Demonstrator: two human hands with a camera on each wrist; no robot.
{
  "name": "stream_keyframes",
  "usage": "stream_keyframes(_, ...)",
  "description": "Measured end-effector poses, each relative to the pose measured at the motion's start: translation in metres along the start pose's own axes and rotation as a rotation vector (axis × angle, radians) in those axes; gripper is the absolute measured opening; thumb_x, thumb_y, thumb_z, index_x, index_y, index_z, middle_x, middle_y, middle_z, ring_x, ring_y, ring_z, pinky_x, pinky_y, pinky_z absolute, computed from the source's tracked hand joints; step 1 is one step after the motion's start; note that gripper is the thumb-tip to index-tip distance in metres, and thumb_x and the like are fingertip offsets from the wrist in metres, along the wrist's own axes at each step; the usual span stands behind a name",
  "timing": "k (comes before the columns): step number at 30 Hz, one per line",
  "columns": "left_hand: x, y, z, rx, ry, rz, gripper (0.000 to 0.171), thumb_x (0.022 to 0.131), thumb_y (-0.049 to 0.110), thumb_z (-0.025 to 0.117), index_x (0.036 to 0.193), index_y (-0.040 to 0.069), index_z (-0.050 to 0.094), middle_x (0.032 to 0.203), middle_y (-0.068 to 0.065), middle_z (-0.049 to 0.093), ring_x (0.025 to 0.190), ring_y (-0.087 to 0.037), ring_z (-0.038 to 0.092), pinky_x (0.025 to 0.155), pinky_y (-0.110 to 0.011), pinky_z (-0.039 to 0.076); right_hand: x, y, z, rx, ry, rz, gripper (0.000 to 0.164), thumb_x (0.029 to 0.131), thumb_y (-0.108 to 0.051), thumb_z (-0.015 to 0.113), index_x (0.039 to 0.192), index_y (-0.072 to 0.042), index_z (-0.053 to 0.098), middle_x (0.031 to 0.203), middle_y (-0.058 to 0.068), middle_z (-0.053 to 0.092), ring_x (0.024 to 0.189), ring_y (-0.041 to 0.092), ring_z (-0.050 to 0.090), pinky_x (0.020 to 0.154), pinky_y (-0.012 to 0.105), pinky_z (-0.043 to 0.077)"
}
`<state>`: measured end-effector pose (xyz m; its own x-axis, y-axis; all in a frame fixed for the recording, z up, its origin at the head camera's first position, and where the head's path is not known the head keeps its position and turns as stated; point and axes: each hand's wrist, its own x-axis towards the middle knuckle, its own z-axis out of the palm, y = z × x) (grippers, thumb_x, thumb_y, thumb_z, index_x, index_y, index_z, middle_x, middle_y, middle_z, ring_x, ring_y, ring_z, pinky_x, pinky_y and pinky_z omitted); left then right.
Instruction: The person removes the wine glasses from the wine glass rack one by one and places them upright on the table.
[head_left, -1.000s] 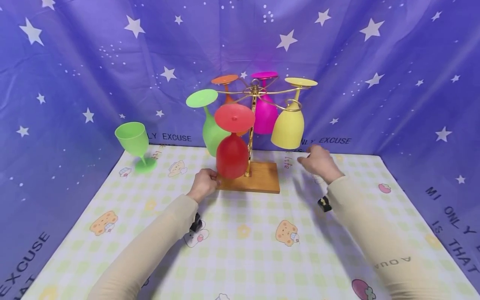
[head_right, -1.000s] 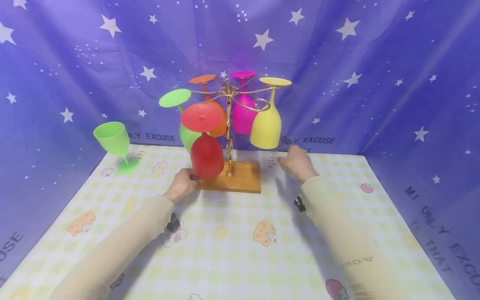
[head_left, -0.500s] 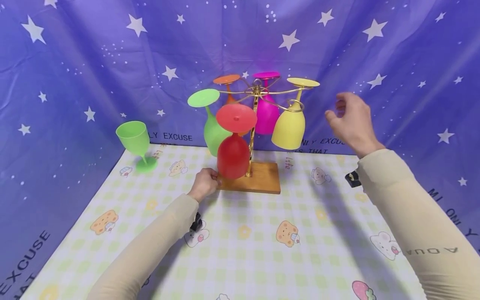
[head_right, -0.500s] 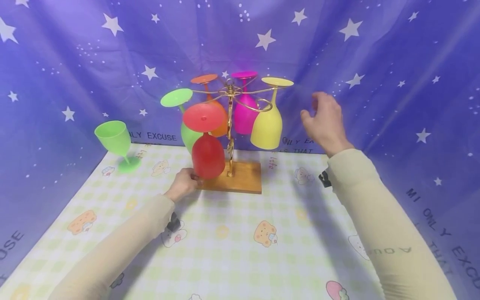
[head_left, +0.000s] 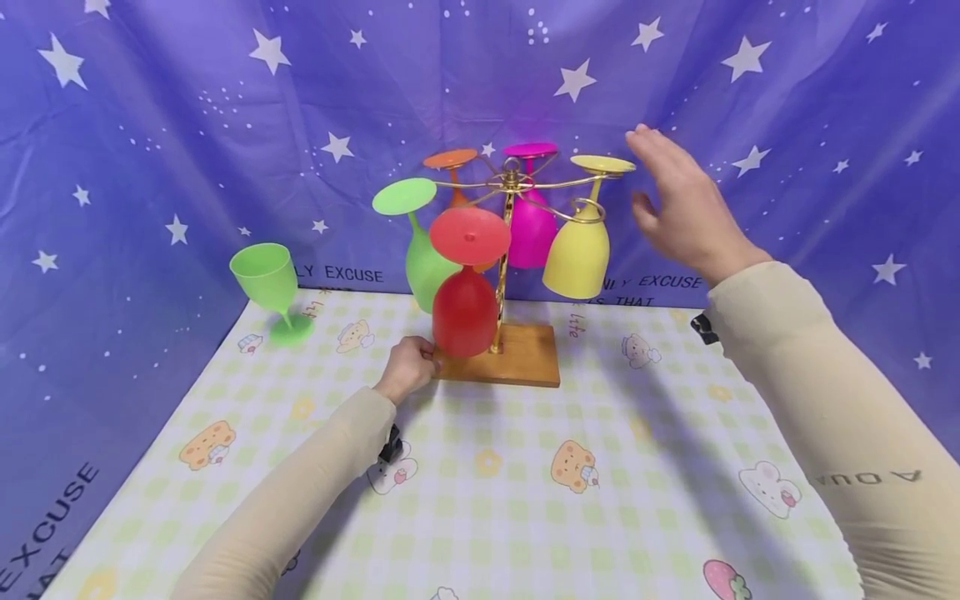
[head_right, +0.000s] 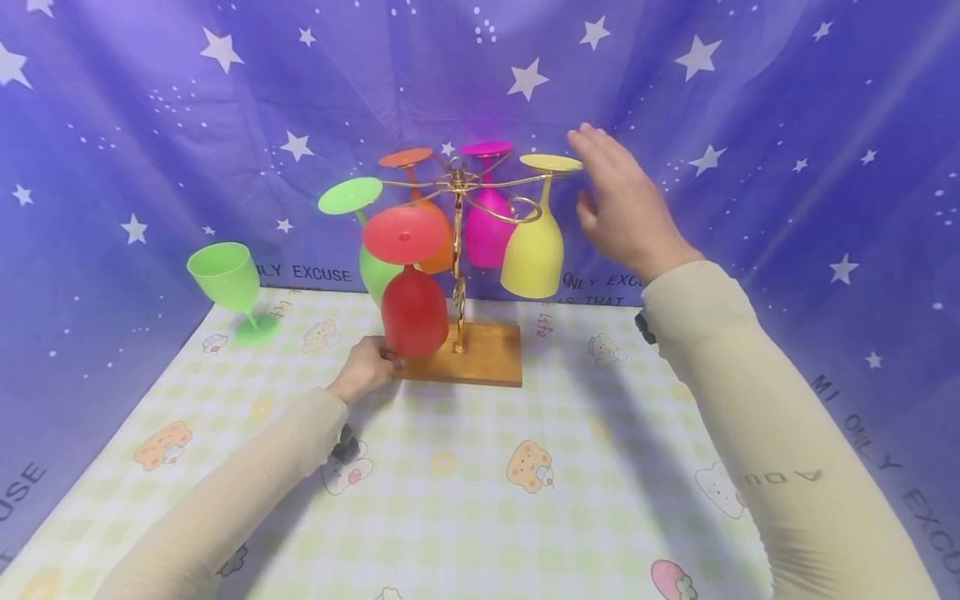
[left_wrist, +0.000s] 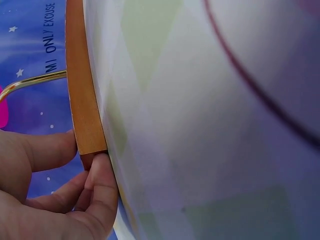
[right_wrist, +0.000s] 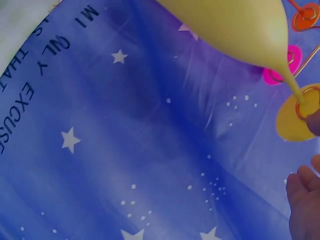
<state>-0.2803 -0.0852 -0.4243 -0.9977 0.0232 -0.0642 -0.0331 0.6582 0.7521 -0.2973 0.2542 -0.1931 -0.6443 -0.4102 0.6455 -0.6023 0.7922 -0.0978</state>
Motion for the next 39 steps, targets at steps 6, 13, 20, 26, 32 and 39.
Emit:
stream_keyframes(6, 0.000, 0.000, 0.000, -0.005, -0.005, 0.001, 0.026, 0.079, 0.003, 0.069, 0.103, -0.006, 0.065, 0.089, -0.012, 0.067, 0.081, -0.023, 0.062, 0.076, -0.033, 0.052, 0.004, -0.007, 0.005, -0.010, -0.014, -0.044, 0.049, 0.086, 0.012, 0.050, 0.133, -0.001, 0.051, 0.141, 0.016, 0.047, 0.137, 0.027, 0.034, 0.114, 0.036, 0.023)
stream_keyframes(13, 0.000, 0.000, 0.000, -0.011, -0.001, 0.003, 0.026, 0.080, 0.004, 0.069, 0.103, -0.006, 0.065, 0.089, -0.012, 0.067, 0.082, -0.023, 0.061, 0.076, -0.033, 0.052, 0.008, -0.008, 0.014, -0.017, 0.063, -0.180, 0.042, 0.080, 0.018, 0.055, 0.119, 0.003, 0.060, 0.123, 0.021, 0.059, 0.121, 0.036, 0.051, 0.107, 0.040, 0.036)
stream_keyframes(20, 0.001, -0.001, 0.000, -0.015, -0.004, 0.008, 0.027, 0.080, 0.004, 0.068, 0.104, -0.007, 0.064, 0.090, -0.013, 0.068, 0.081, -0.023, 0.063, 0.074, -0.032, 0.053, 0.011, -0.009, 0.019, -0.051, 0.125, -0.192, 0.030, 0.082, 0.014, 0.052, 0.110, 0.005, 0.061, 0.105, 0.019, 0.063, 0.099, 0.035, 0.055, 0.091, 0.046, 0.045)
stream_keyframes(26, 0.000, 0.000, 0.001, -0.005, 0.003, 0.010, 0.026, 0.080, 0.004, 0.069, 0.103, -0.006, 0.065, 0.090, -0.013, 0.068, 0.084, -0.024, 0.062, 0.076, -0.033, 0.052, 0.013, -0.010, 0.021, -0.092, 0.143, -0.155, 0.022, 0.085, 0.011, 0.051, 0.102, 0.005, 0.063, 0.096, 0.018, 0.062, 0.089, 0.035, 0.053, 0.079, 0.044, 0.045)
stream_keyframes(32, 0.000, 0.000, 0.001, 0.003, 0.009, 0.009, 0.024, 0.080, 0.003, 0.069, 0.102, -0.005, 0.066, 0.089, -0.011, 0.067, 0.085, -0.024, 0.060, 0.079, -0.034, 0.051, 0.013, -0.009, 0.019, -0.094, 0.120, -0.134, 0.026, 0.082, 0.013, 0.049, 0.102, 0.005, 0.064, 0.095, 0.018, 0.062, 0.087, 0.035, 0.053, 0.078, 0.044, 0.045)
stream_keyframes(39, 0.001, -0.001, 0.001, 0.024, 0.003, 0.016, 0.024, 0.082, 0.004, 0.069, 0.103, -0.005, 0.065, 0.087, -0.011, 0.065, 0.085, -0.025, 0.059, 0.081, -0.035, 0.050, 0.010, -0.007, 0.017, -0.090, 0.127, -0.139, 0.024, 0.083, 0.012, 0.049, 0.100, 0.004, 0.064, 0.093, 0.017, 0.062, 0.087, 0.034, 0.053, 0.080, 0.043, 0.045)
